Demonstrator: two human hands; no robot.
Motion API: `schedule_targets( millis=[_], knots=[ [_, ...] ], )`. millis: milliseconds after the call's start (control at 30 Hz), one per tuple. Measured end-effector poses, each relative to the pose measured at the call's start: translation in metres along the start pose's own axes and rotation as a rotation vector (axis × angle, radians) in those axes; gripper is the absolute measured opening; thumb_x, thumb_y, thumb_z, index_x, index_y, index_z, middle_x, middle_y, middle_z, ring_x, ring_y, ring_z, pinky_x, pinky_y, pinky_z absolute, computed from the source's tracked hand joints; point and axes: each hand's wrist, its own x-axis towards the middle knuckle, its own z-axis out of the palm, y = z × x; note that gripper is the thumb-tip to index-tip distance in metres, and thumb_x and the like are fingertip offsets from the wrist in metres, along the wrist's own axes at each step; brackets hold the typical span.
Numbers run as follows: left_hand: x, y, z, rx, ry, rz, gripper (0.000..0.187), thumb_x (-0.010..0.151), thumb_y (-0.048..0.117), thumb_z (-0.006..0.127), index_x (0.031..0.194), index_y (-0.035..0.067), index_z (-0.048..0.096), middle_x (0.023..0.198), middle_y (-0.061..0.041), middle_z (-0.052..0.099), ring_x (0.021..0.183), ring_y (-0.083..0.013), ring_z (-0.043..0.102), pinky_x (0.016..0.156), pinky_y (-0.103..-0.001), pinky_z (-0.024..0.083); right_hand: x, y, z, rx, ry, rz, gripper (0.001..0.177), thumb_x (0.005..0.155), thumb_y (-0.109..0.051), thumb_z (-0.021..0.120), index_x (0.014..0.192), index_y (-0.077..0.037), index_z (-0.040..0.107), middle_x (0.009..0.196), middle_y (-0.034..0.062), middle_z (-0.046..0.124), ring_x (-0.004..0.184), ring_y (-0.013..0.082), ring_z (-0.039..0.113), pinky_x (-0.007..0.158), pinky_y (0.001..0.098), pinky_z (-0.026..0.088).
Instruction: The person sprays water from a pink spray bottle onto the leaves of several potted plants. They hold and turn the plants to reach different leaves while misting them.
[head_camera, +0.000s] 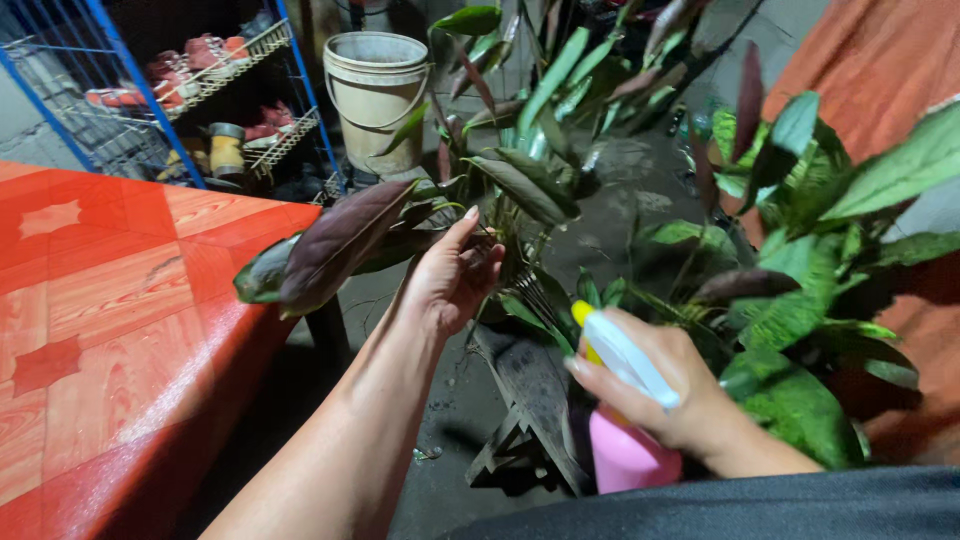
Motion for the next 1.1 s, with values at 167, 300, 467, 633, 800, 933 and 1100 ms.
schedule_targets(
  millis=[167,300,467,633,800,933,1100],
  knots=[
    [0.001,-0.01,0.013,0.012,0.019,-0.045,0.027,0.087,0.04,0.076,0.09,0.013,0.07,0.088,0.001,0.072,0.079,-0.014,0.069,0.07,-0.03,0.054,-0.046,0.035,-0.002,-0.022,0.049,0.33,0.025,0.08,-0.025,0.078,0.088,-0.005,0.066,0.061,0.0084,0.064,0.055,0.0193,0.054,0.054,0.0341,0.049],
    [0.008,-0.016,0.017,-0.009,-0.015,-0.013,0.027,0.088,0.039,0.078,0.087,0.014,0.069,0.083,0.002,0.07,0.078,-0.0132,0.068,0.071,-0.03,0.052,-0.073,0.05,-0.009,0.07,0.032,0.564,0.025,0.079,-0.025,0.076,0.096,-0.009,0.068,0.069,0.0064,0.072,0.065,0.0165,0.07,0.06,0.0326,0.056],
    [0.013,-0.027,0.023,-0.017,-0.012,-0.048,0.026,0.088,0.038,0.079,0.087,0.013,0.07,0.082,0.002,0.072,0.078,-0.0116,0.067,0.072,-0.027,0.052,-0.099,0.053,-0.008,0.018,0.039,0.545,0.03,0.08,-0.029,0.078,0.102,-0.011,0.067,0.073,0.005,0.075,0.065,0.0141,0.071,0.065,0.0305,0.055],
    [0.007,-0.041,0.029,0.083,0.023,-0.061,0.025,0.086,0.041,0.078,0.089,0.018,0.069,0.084,0.004,0.07,0.077,-0.0103,0.067,0.07,-0.028,0.05,-0.11,0.061,-0.005,0.036,0.082,0.555,0.029,0.082,-0.027,0.075,0.105,-0.01,0.071,0.079,0.005,0.074,0.069,0.0134,0.072,0.067,0.03,0.056],
    [0.007,-0.043,0.036,0.146,0.058,-0.046,0.026,0.086,0.044,0.078,0.091,0.02,0.068,0.085,0.006,0.069,0.076,-0.0095,0.065,0.071,-0.028,0.049,-0.113,0.068,-0.007,-0.006,0.046,0.585,0.032,0.083,-0.031,0.076,0.108,-0.01,0.072,0.078,0.0058,0.073,0.066,0.0147,0.07,0.066,0.03,0.056],
    [0.007,-0.045,0.035,0.13,0.027,-0.038,0.025,0.085,0.043,0.078,0.092,0.021,0.068,0.085,0.006,0.07,0.076,-0.0105,0.066,0.07,-0.027,0.048,-0.113,0.065,-0.007,0.081,0.106,0.48,0.031,0.082,-0.025,0.074,0.108,-0.008,0.071,0.085,0.0041,0.076,0.074,0.0115,0.073,0.071,0.029,0.057],
    [0.009,-0.047,0.034,0.124,0.003,-0.035,0.025,0.085,0.044,0.076,0.092,0.021,0.067,0.086,0.005,0.072,0.076,-0.0114,0.068,0.069,-0.027,0.049,-0.115,0.057,-0.007,0.097,0.114,0.531,0.033,0.081,-0.025,0.076,0.109,-0.009,0.07,0.076,0.0052,0.076,0.069,0.0123,0.067,0.066,0.0298,0.053]
  ],
)
